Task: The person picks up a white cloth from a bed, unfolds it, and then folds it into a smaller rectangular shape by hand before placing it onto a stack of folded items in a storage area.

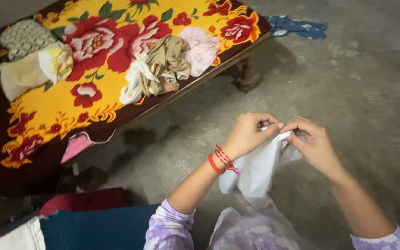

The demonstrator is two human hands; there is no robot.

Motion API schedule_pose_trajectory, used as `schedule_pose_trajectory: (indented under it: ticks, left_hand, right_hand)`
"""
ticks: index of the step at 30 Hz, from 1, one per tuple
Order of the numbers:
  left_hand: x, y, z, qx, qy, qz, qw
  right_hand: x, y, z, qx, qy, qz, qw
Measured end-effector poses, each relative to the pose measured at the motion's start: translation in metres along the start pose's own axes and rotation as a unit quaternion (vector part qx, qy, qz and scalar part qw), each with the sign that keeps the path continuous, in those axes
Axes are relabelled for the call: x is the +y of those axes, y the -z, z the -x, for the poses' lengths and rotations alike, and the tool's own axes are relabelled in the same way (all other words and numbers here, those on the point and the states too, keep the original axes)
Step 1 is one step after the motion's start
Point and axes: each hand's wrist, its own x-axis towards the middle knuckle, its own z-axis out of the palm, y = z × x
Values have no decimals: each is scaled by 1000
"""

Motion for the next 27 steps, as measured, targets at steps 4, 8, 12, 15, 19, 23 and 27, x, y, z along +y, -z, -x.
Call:
schedule_pose_trajectory:
  ticks: [4,8,12,15,19,23,27]
  left_hand:
    - [-3,11,-6,8,-12,-1,1000]
    - [-3,19,-12,32,22,-21,999]
    - [-7,28,-18,68,39,-32,996]
    - [-12,36,-20,101,64,-51,991]
    - [-17,48,-14,138,92,-94,982]
    - [-12,57,-3,168,125,-130,969]
    - [-18,79,14,109,154,-126,974]
  right_hand:
    - [-3,7,-29,-43,12,10,999]
    - [-9,14,-54,-69,41,88,993]
    - [-9,24,-82,-88,46,100,990]
    - [-3,34,-103,-100,85,100,986]
    - [3,48,-129,-123,113,109,980]
    - [2,57,-153,-126,141,147,971]
    - [13,59,-181,-87,229,192,950]
